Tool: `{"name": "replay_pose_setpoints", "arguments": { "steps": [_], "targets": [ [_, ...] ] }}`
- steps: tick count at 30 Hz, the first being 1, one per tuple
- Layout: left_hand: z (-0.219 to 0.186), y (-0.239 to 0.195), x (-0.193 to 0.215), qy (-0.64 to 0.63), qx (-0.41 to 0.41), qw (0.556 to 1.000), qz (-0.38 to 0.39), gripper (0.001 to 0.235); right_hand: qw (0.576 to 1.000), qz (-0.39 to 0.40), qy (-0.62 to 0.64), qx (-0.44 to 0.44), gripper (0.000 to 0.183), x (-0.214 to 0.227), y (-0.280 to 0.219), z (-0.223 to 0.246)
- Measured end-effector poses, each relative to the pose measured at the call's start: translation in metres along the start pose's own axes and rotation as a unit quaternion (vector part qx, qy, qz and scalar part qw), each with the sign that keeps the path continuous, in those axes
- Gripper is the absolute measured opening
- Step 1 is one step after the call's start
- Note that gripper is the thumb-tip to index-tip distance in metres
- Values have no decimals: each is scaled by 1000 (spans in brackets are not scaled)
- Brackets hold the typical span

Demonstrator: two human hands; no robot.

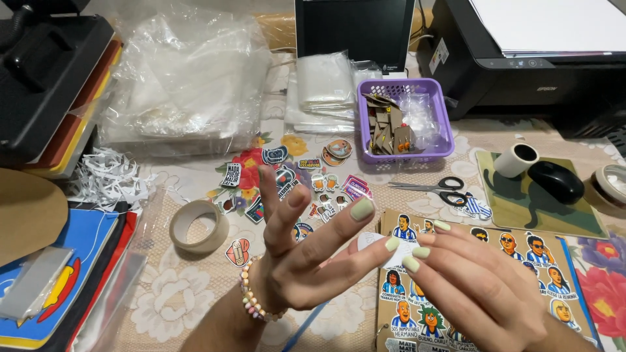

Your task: The person is working at a table, peeling stickers from a sheet and placing them onto a cardboard backing. They use scissors to trim the edges of the stickers and arrange them in a grid pattern. The person also handles a brown paper bag and a blue pen during the process.

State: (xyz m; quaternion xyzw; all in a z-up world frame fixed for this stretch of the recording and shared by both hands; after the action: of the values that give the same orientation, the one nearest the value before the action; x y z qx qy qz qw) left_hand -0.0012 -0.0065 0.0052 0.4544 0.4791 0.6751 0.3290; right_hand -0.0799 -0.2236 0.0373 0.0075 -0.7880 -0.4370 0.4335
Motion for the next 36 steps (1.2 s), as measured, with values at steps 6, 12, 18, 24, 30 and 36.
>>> {"name": "replay_pose_setpoints", "arguments": {
  "steps": [6,12,18,24,30,36],
  "targets": [
    [-3,-3,2,-10,0,1000,0,7,997,-32,-50,50,19,-9,-1,-7],
    [-9,-2,-10,-50,3,999,-1,8,998,-18,-37,47,15,1,-9,-9],
    [-27,-6,-31,-160,42,985,45,10,998,15,-34,47,12,10,-40,-12],
    [-24,-8,-46,-208,120,969,61,7,986,54,80,-138,17,55,-87,-14],
    [-18,-10,-53,-144,85,981,94,7,817,-158,112,-543,30,90,-255,4],
    [-25,-20,-74,-205,99,963,145,6,693,-106,122,-703,21,99,-242,24]
  ]
}}
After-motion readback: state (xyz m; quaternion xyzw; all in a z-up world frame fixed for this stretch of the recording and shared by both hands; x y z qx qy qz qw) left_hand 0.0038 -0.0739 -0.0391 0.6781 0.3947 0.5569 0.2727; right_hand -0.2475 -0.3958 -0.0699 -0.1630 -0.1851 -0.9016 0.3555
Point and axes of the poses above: each hand's wrist, its own y-axis towards the middle knuckle, its own x-axis out of the back of the hand, z = x × y, the point moved 1 cm from there along y, towards the middle knuckle, and after that the axes turned 8 degrees about -y, right-handed, at the moved point
